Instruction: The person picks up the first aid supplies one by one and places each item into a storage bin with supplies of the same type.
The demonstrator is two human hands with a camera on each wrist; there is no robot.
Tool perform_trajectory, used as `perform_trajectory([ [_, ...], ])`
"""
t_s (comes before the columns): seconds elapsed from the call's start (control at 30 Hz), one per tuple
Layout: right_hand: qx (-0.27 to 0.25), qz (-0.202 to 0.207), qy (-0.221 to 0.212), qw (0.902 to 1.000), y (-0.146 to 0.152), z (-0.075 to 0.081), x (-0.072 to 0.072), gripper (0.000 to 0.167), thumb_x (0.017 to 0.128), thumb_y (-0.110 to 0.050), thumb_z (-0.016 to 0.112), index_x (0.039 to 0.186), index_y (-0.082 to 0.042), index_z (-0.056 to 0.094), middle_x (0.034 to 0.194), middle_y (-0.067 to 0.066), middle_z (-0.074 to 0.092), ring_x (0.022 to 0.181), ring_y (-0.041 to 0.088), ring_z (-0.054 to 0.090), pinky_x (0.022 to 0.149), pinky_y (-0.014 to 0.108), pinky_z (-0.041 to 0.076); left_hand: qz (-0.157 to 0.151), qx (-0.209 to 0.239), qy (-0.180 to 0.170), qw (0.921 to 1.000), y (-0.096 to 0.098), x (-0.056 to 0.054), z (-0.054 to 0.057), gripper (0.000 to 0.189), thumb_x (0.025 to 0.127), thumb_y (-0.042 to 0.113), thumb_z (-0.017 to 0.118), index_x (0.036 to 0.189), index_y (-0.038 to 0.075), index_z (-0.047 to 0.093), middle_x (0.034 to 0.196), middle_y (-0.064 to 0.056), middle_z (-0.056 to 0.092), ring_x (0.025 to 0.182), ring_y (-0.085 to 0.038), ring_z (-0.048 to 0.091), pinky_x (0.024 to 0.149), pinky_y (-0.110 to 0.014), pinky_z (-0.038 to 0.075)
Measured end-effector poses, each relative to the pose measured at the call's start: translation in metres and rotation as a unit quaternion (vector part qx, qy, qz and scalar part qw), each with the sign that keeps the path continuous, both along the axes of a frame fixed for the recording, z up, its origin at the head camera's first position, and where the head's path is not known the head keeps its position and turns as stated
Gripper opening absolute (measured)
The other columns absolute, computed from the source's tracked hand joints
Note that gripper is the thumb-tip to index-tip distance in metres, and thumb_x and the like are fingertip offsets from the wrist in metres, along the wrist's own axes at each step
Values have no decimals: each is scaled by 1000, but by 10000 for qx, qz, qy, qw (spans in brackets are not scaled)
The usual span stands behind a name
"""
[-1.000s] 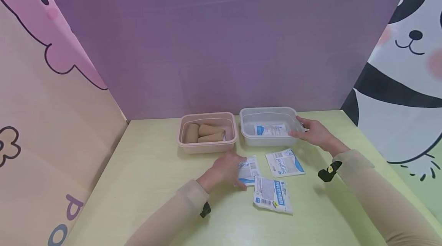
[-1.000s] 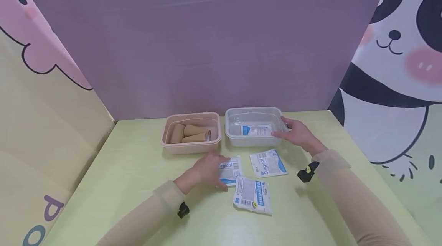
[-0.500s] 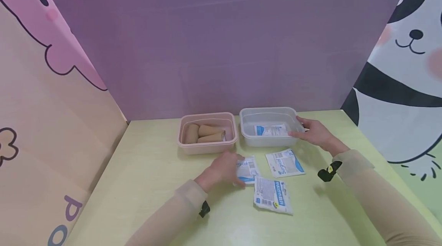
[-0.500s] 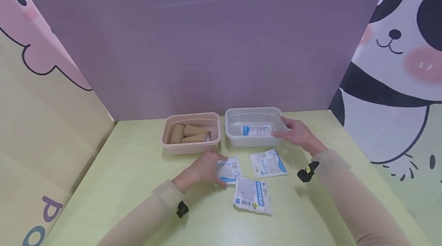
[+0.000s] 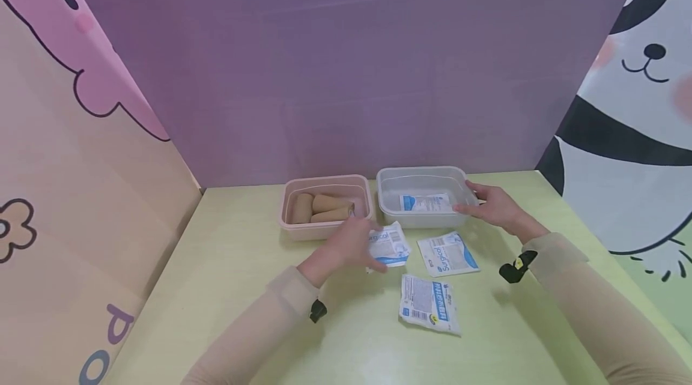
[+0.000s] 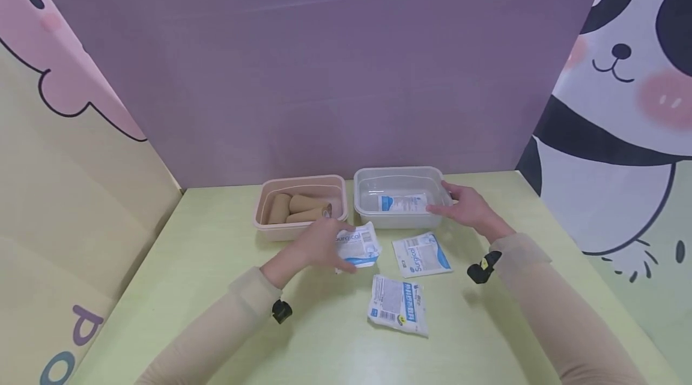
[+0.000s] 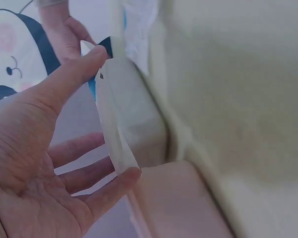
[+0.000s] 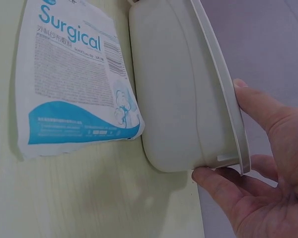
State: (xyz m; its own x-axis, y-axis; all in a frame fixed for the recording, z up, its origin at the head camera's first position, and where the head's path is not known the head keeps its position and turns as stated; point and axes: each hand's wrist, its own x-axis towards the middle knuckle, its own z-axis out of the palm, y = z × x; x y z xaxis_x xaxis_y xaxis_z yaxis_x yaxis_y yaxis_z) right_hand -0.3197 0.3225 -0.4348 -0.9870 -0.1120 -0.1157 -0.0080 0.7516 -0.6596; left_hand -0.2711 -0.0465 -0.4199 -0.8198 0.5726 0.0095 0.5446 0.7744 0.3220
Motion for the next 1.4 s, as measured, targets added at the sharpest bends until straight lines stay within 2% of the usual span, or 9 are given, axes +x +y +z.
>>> perform_trajectory([
  [0.23,-24,-19,-2,10000,2,-1,1,112,96,-59,73,169,-2,10,167,39,28,149,57,39,116,74,39,103,189,82,9997,14,-4,19,89,70,43,101,144,8,67,142,-11,70,123,-28,55,107,-40,56],
  [0.43,-13,-30,-27,10000,3,0,1,115,94,-62,74,169,-3,10,167,38,28,149,58,38,116,74,39,179,216,225,9994,24,-15,22,89,72,42,100,145,7,65,141,-10,71,121,-26,65,105,-36,57],
  [0.53,-3,-38,-44,10000,3,0,2,115,93,-62,75,169,-4,10,167,38,28,149,58,38,116,74,40,212,335,307,9987,29,-21,24,86,74,39,99,146,8,65,142,-10,70,121,-25,65,105,-35,57],
  [0.73,-1,-20,23,10000,4,0,1,112,95,-59,75,169,-3,12,167,38,30,150,58,38,116,73,40,291,497,833,9949,34,-39,28,78,79,38,96,144,8,66,144,-12,69,127,-25,65,112,-35,52],
  [0.93,9,-11,14,10000,2,-3,-1,113,94,-61,74,169,-3,13,165,39,32,148,56,41,115,73,41,97,214,1192,9926,40,-58,28,71,90,44,86,147,8,64,146,-9,68,143,-27,57,123,-41,38],
  [1.03,30,-1,17,10000,2,-2,-1,112,95,-59,74,169,-3,13,166,39,31,148,57,40,115,74,41,122,-23,1269,9918,47,-68,28,70,93,47,82,149,10,62,146,-6,69,143,-24,57,124,-42,37],
  [1.13,47,16,61,10000,1,0,-1,109,96,-56,74,169,-2,13,165,40,31,147,57,40,115,73,41,263,-252,1128,9930,55,-76,29,70,95,51,79,151,14,60,146,-6,68,140,-25,58,123,-41,38],
  [1.23,7,22,107,9999,-1,0,-1,108,97,-54,75,169,-1,14,165,40,32,148,57,40,116,72,42,407,-442,958,9936,61,-82,31,68,95,53,76,150,16,61,142,-6,69,132,-26,59,117,-40,44],
  [1.4,-14,-16,98,9999,2,2,0,107,96,-54,75,169,-2,16,167,38,31,151,58,36,117,72,40,517,-853,894,9910,74,-93,29,64,97,56,73,147,17,63,137,-5,71,124,-26,59,110,-41,49],
])
